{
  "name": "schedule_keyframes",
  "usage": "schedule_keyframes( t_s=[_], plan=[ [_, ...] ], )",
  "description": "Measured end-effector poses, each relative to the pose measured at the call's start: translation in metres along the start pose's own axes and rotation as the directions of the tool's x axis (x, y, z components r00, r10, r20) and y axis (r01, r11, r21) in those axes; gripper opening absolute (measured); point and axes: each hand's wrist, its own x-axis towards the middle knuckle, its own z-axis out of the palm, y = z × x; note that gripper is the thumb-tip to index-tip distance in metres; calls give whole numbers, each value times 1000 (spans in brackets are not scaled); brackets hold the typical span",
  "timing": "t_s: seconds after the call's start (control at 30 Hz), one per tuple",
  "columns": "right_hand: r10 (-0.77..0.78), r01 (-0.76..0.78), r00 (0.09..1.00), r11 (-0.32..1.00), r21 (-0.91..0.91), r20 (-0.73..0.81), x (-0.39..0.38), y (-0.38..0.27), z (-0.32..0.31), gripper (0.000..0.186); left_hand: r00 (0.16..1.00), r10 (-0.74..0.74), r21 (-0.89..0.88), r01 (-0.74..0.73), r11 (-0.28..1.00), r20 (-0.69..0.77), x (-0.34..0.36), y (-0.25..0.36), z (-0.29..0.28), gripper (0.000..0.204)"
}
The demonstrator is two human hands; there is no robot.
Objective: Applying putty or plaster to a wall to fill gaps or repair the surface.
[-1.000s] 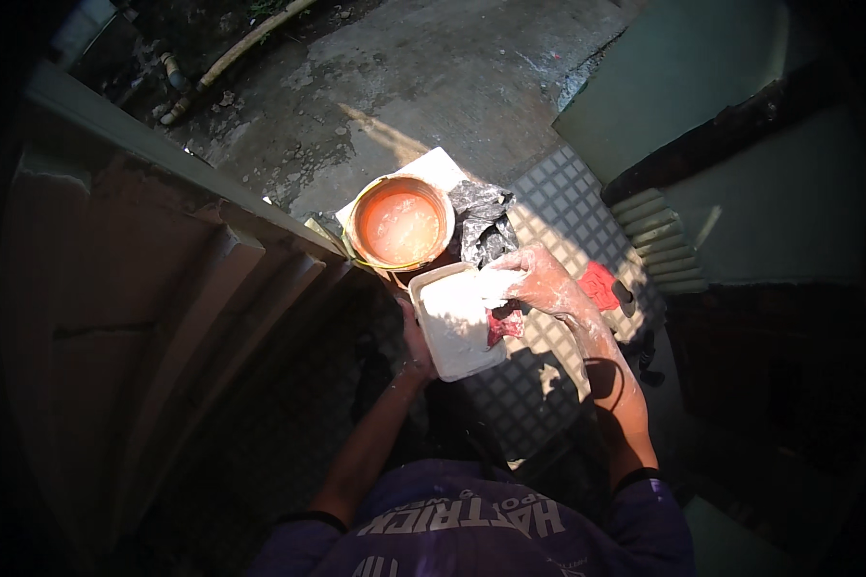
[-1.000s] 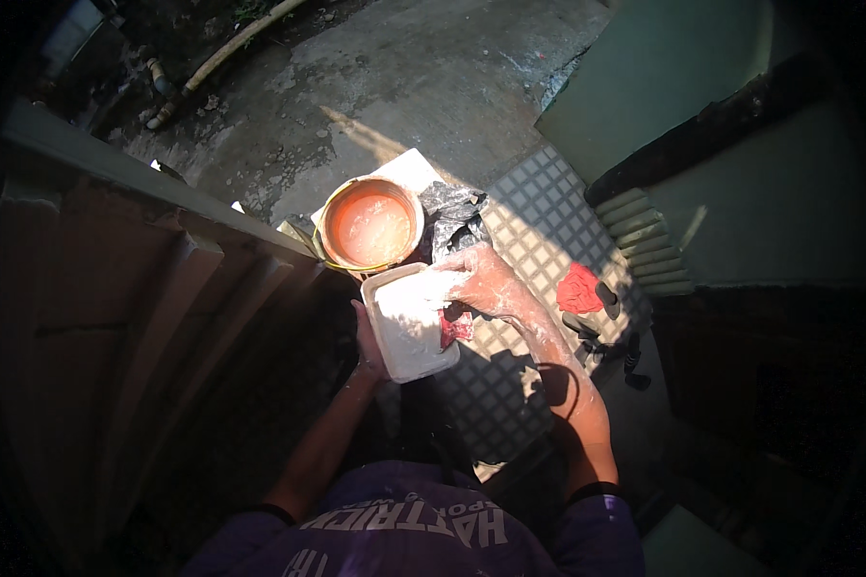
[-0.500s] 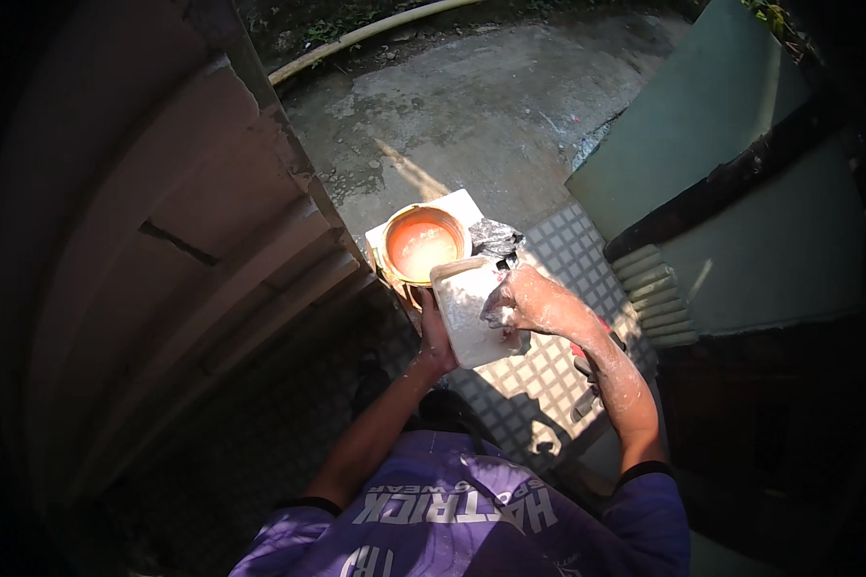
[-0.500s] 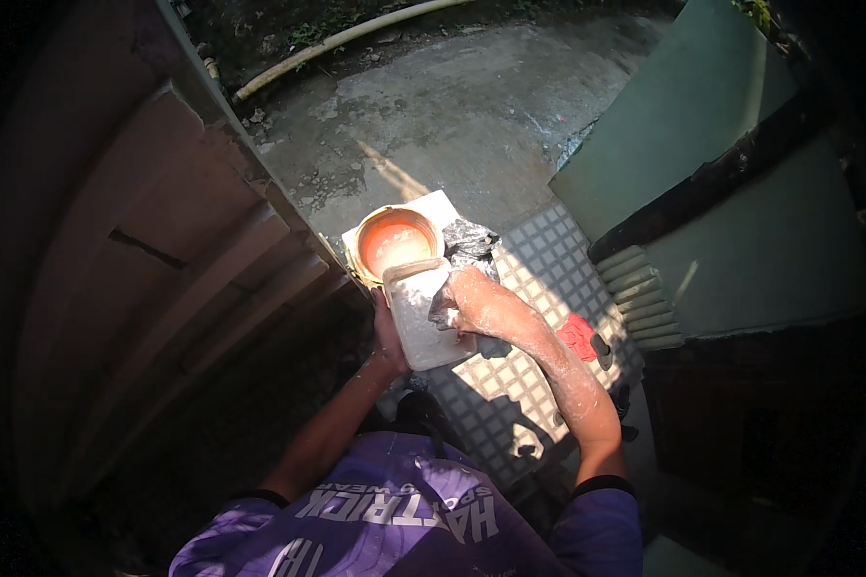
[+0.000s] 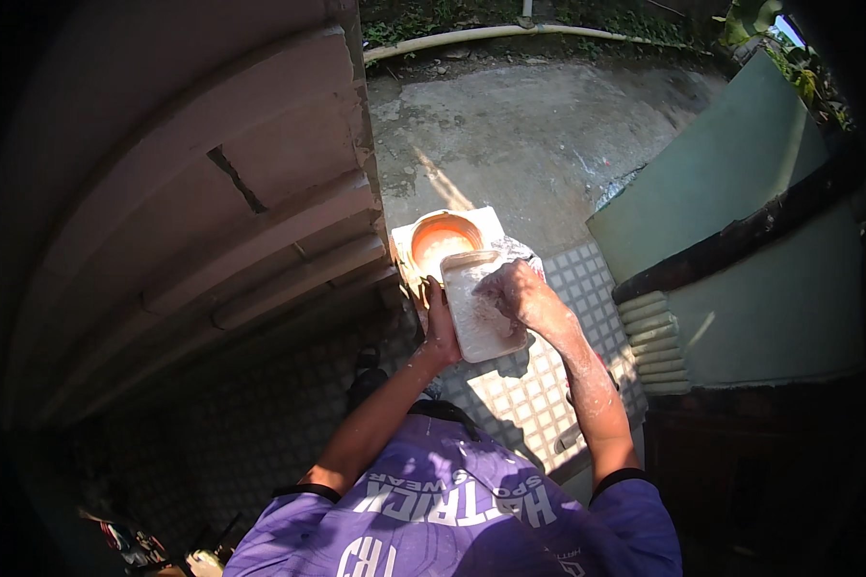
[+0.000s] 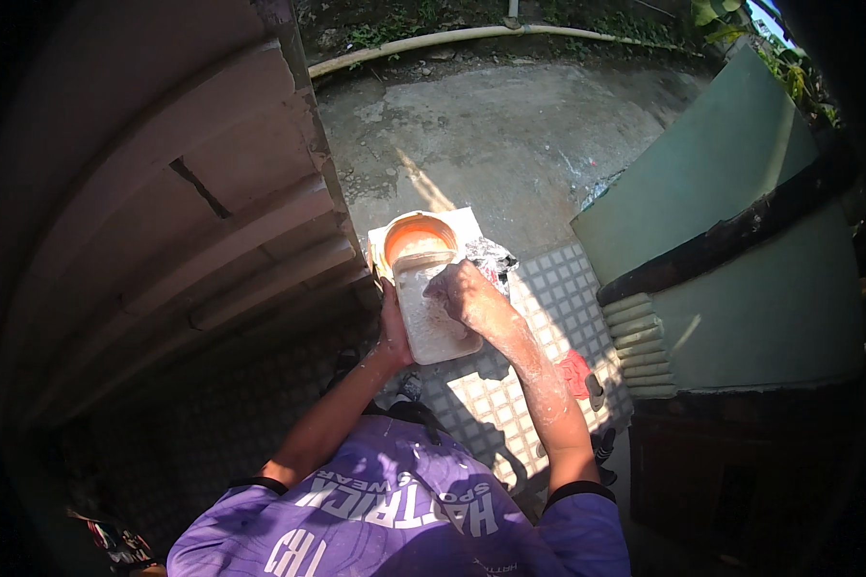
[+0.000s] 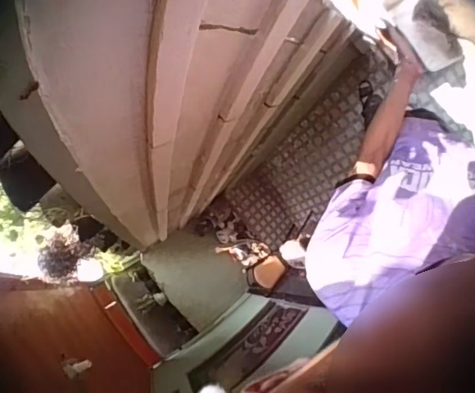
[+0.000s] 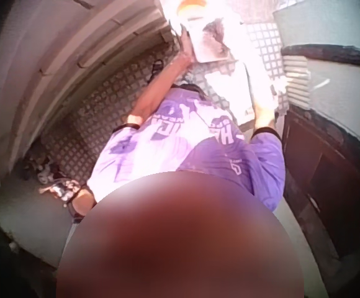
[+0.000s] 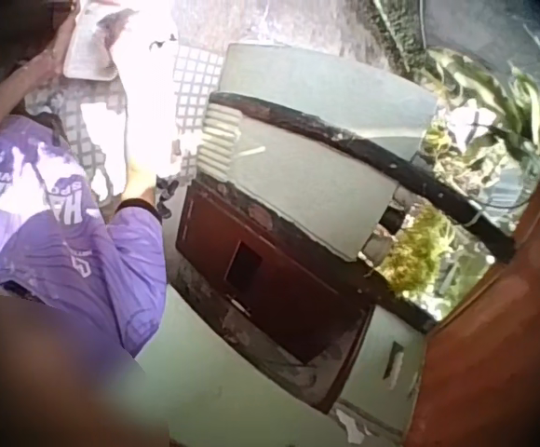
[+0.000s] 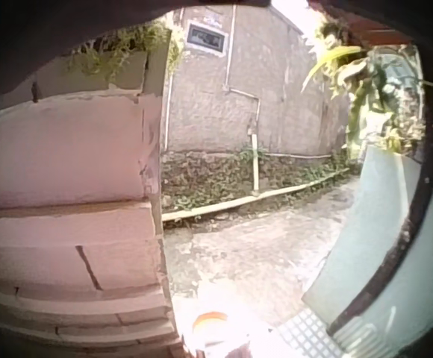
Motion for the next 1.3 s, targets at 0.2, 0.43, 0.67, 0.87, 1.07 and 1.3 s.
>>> schedule_keyframes(
  t_s=[0.2,0.43,0.67,0.87,1.07,1.3],
  plan=[
    [96,-91,993,993,78,-71,9,-1,-1,29,1000,17,1,-17,1000,-12,-11,-4,0,94],
    [430,-344,888,857,384,-164,-8,3,-41,27,999,31,4,-31,1000,-18,-17,-1,-12,96],
    [704,-306,638,604,736,-313,-73,164,-25,21,986,131,47,-127,991,-104,-37,16,-71,94],
    [956,-511,111,290,809,-272,-120,404,132,17,944,153,239,-83,967,-291,-67,22,-125,92],
    [953,-93,41,301,949,-299,-103,495,246,12,945,15,211,58,976,-328,-90,7,-116,102],
    [952,-457,220,293,840,-212,-68,522,279,25,911,-44,36,65,997,-409,-131,4,-157,115]
  ],
)
